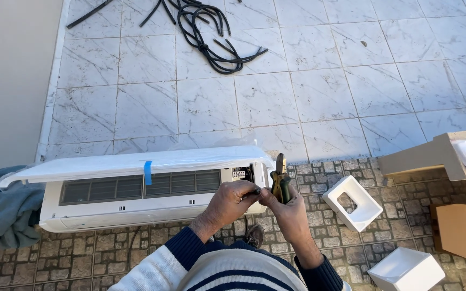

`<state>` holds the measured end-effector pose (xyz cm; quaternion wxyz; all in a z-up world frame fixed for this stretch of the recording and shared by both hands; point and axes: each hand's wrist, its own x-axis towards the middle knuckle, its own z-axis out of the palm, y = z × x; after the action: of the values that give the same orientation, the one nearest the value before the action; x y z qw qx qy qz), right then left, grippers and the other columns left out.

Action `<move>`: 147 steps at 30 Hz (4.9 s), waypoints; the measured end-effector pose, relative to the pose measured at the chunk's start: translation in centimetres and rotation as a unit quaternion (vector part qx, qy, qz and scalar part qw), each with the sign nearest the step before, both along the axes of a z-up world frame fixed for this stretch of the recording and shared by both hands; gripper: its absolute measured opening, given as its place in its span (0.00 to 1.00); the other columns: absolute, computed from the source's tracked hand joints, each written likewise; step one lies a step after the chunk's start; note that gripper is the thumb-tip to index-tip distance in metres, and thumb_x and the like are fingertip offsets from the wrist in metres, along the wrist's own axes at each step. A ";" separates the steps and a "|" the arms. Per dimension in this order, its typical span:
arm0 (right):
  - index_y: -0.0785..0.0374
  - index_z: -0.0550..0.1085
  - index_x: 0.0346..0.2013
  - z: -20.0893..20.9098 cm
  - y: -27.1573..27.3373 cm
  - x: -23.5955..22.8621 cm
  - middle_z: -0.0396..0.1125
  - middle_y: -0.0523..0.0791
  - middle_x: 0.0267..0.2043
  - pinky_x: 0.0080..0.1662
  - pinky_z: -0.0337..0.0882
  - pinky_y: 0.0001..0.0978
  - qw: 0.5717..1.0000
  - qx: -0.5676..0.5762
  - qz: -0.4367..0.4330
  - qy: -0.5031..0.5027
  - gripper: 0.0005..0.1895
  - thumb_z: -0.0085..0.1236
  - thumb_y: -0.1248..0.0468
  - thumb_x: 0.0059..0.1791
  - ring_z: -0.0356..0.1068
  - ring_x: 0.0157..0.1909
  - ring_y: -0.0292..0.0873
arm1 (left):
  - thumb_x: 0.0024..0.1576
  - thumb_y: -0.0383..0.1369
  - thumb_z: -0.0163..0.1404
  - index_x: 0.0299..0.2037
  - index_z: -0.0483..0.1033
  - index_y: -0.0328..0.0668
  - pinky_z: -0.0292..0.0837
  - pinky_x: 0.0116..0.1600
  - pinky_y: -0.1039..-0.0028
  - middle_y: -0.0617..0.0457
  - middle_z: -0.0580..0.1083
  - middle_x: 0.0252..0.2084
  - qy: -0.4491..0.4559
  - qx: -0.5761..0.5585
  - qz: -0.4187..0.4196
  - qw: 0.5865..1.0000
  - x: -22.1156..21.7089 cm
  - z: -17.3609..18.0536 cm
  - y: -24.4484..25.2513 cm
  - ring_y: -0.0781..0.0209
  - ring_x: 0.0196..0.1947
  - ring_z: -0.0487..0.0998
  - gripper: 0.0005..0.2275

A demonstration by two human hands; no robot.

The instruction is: The person kneels on a tiled floor beside a plastic-wrapped split air conditioner indoor unit and connects electrical wires at its terminal block. They use pliers to strip and shape wire ends, then feed the cable into the unit's wiring compartment and seat the conductors in the terminals.

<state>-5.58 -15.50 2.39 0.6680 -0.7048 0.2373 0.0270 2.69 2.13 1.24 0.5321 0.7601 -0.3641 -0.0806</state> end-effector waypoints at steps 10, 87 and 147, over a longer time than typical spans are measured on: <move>0.71 0.75 0.49 0.4 -1.1 0.4 0.77 0.51 0.37 0.46 0.83 0.37 0.998 0.042 0.052 -0.003 0.19 0.60 0.59 0.49 0.81 0.41 0.43 | 0.58 0.31 0.59 0.41 0.81 0.38 0.83 0.39 0.72 0.52 0.81 0.33 0.118 0.024 -0.013 0.993 -0.2 0.0 -0.2 0.62 0.34 0.85 0.05; 0.66 0.77 0.36 1.9 2.6 -5.5 0.69 0.46 0.17 0.28 0.71 0.34 0.948 -0.170 0.156 0.220 0.20 0.57 0.49 0.52 0.71 0.22 0.39 | 0.62 0.46 0.51 0.28 0.75 0.42 0.71 0.21 0.78 0.58 0.71 0.18 0.377 0.098 -0.037 0.920 -1.3 2.3 0.0 0.73 0.17 0.75 0.17; 0.73 0.68 0.55 -10.3 -1.7 -8.0 0.68 0.46 0.30 0.28 0.74 0.36 0.823 0.563 0.053 0.052 0.24 0.55 0.56 0.54 0.74 0.41 0.46 | 0.65 0.46 0.50 0.27 0.67 0.42 0.62 0.27 0.77 0.55 0.68 0.26 0.651 -0.244 -0.145 0.704 -2.9 -7.4 -0.9 0.66 0.21 0.67 0.19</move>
<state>-13.62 -17.17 -7.86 0.9327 -0.2156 0.1777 0.2281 -0.24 1.24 -6.20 0.7852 0.3002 -0.0397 -0.5401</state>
